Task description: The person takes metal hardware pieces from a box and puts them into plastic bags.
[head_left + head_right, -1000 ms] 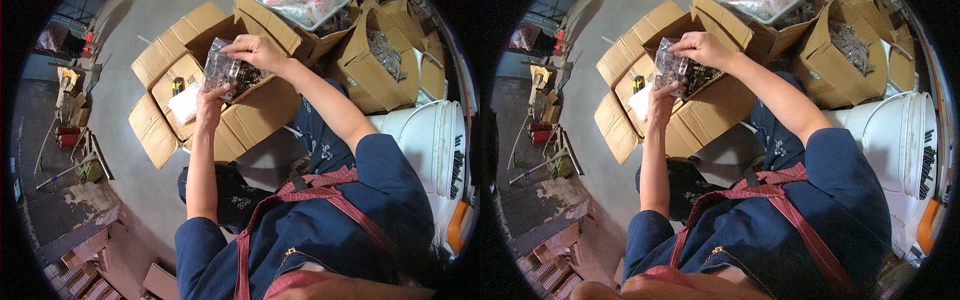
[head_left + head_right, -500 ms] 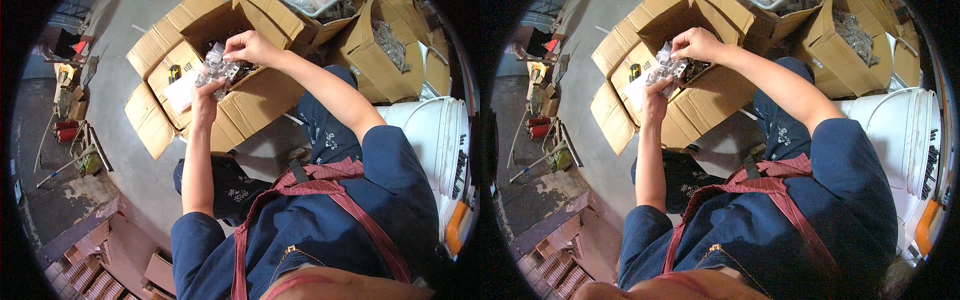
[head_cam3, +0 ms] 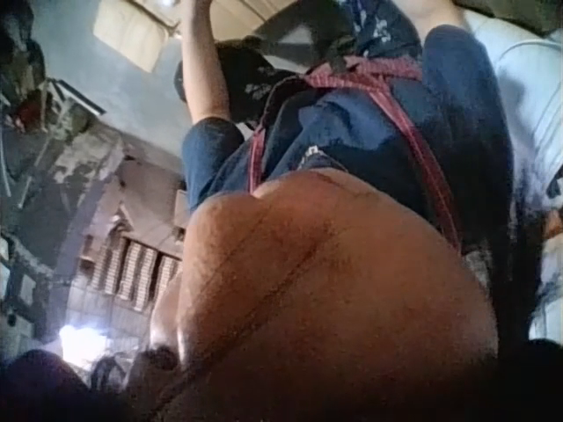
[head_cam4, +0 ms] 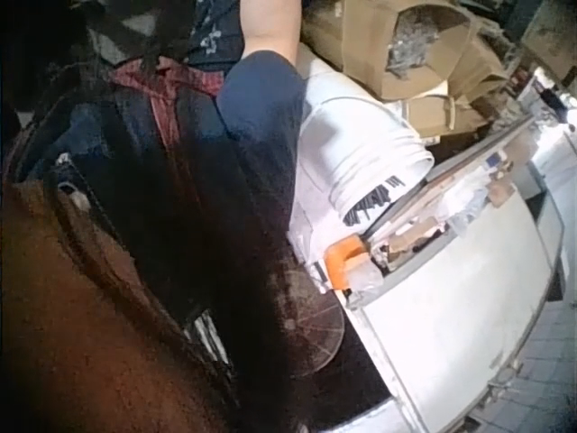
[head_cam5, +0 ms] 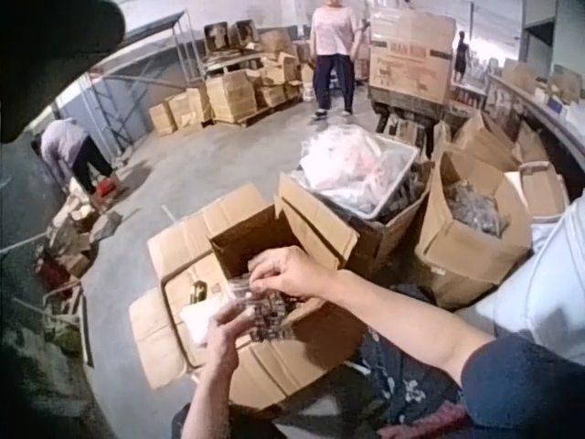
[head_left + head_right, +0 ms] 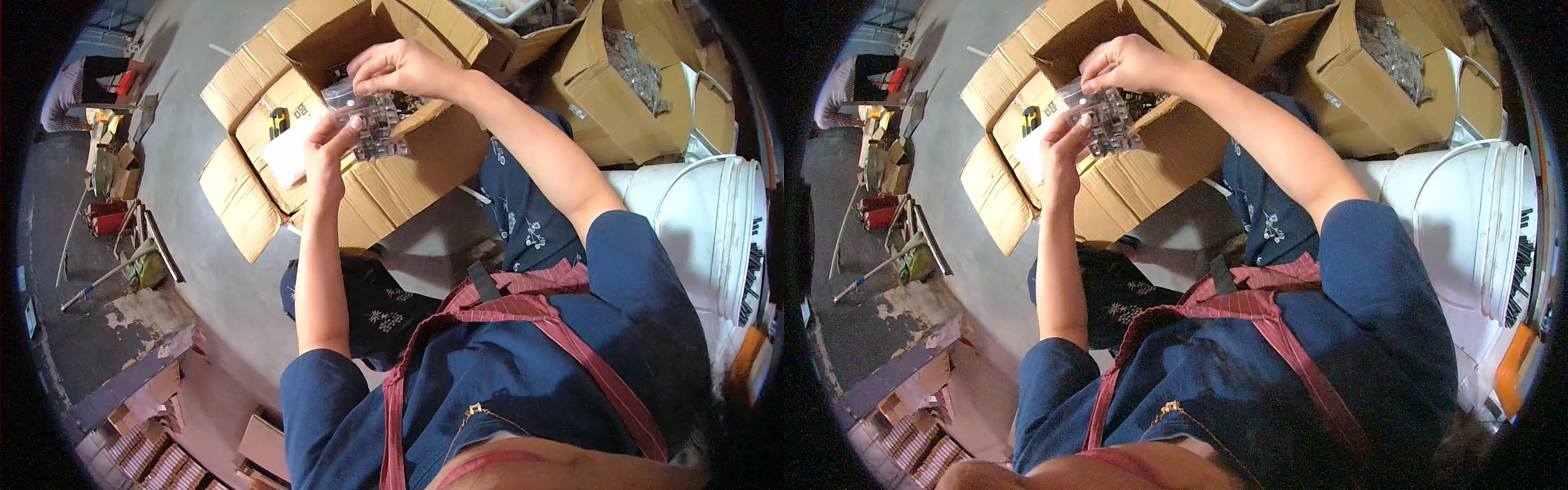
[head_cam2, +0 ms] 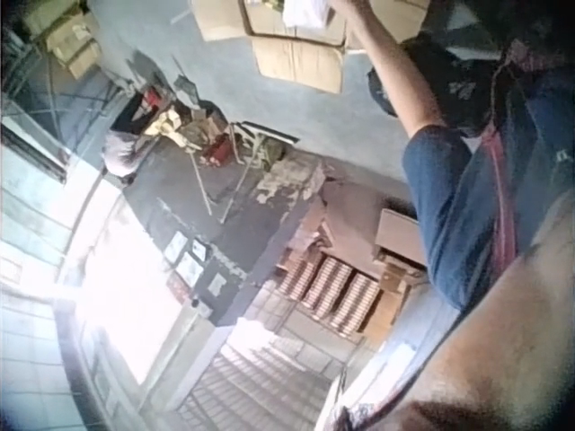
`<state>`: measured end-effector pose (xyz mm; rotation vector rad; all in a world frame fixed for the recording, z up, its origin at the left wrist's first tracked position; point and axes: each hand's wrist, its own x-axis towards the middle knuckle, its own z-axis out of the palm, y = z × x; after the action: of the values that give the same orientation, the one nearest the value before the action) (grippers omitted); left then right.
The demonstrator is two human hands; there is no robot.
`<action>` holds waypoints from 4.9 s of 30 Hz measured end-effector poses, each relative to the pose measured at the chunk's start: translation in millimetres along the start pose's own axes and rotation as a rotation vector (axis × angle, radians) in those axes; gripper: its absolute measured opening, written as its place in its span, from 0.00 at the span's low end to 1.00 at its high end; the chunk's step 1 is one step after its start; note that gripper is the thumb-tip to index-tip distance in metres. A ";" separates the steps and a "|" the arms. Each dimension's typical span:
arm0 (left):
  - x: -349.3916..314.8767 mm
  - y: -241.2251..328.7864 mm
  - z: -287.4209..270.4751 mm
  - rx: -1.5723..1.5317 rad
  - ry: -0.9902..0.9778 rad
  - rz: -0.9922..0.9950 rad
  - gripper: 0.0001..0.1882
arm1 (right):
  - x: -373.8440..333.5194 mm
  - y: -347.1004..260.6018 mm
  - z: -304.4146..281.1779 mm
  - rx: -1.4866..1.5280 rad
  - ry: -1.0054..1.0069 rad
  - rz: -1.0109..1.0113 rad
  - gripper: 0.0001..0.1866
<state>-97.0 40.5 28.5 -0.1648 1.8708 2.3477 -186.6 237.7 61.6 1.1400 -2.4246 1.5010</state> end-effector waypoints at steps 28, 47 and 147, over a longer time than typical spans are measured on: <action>-12.7 38.2 -21.2 0.249 0.148 0.513 0.02 | 6.1 -30.7 13.4 -0.032 -0.014 -0.236 0.06; -32.1 42.6 -7.9 0.797 0.233 0.752 0.03 | -2.7 -52.5 37.4 -0.307 0.072 -0.400 0.10; -14.9 50.1 -50.2 -1.108 -0.185 0.149 0.07 | -32.4 -61.5 73.6 1.183 -0.272 0.931 0.14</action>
<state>-90.9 -20.0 68.0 0.0941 0.3487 3.0651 -102.4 181.6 55.6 0.0668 -2.2016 3.4991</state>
